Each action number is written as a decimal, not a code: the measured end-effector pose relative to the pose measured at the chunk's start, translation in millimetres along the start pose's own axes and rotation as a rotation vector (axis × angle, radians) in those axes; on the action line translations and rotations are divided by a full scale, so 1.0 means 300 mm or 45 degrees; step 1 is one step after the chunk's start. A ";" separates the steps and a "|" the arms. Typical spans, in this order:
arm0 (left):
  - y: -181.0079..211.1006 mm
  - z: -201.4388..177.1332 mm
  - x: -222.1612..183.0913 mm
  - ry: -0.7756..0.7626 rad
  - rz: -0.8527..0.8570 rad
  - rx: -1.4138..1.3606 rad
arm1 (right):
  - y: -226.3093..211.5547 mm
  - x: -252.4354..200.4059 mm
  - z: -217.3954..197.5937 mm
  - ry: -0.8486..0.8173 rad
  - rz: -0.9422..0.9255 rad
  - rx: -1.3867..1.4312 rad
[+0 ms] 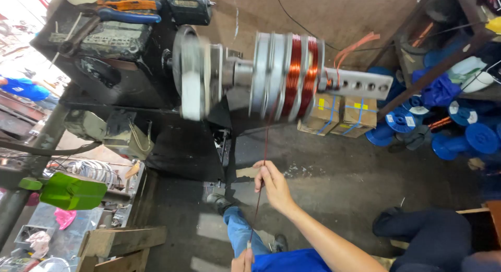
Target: Guiding copper wire onto a rotating machine to create electrical coils using a cardboard guide
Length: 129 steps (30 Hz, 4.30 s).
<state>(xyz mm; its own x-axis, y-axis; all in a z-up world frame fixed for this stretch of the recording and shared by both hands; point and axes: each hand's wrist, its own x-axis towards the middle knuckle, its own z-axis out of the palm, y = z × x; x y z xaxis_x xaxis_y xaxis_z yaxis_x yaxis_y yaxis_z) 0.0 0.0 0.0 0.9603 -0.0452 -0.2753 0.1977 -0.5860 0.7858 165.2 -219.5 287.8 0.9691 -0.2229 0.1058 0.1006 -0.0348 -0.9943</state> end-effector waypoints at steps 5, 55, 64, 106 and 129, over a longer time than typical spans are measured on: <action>0.340 -0.150 0.097 -0.217 0.288 -0.253 | -0.083 -0.023 0.051 -0.003 -0.004 0.084; 0.899 -0.236 0.303 0.011 0.634 -0.340 | 0.015 0.031 0.049 -0.235 0.453 -0.045; 0.566 -0.023 0.305 -0.072 0.440 -0.321 | 0.349 -0.113 0.064 -0.273 0.609 -0.278; 0.679 -0.086 0.345 -0.111 0.396 -0.252 | 0.290 -0.047 0.035 -0.192 0.283 -0.414; 0.654 -0.059 0.403 -0.046 0.480 -0.350 | 0.420 -0.001 0.035 -0.171 0.025 -0.378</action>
<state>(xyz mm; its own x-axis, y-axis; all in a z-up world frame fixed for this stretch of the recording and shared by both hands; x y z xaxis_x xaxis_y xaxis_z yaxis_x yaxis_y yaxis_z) 158.5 -106.2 130.8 0.9687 -0.2446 0.0426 -0.1144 -0.2876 0.9509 180.0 -213.7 162.3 0.9933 -0.0963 0.0642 0.0303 -0.3190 -0.9473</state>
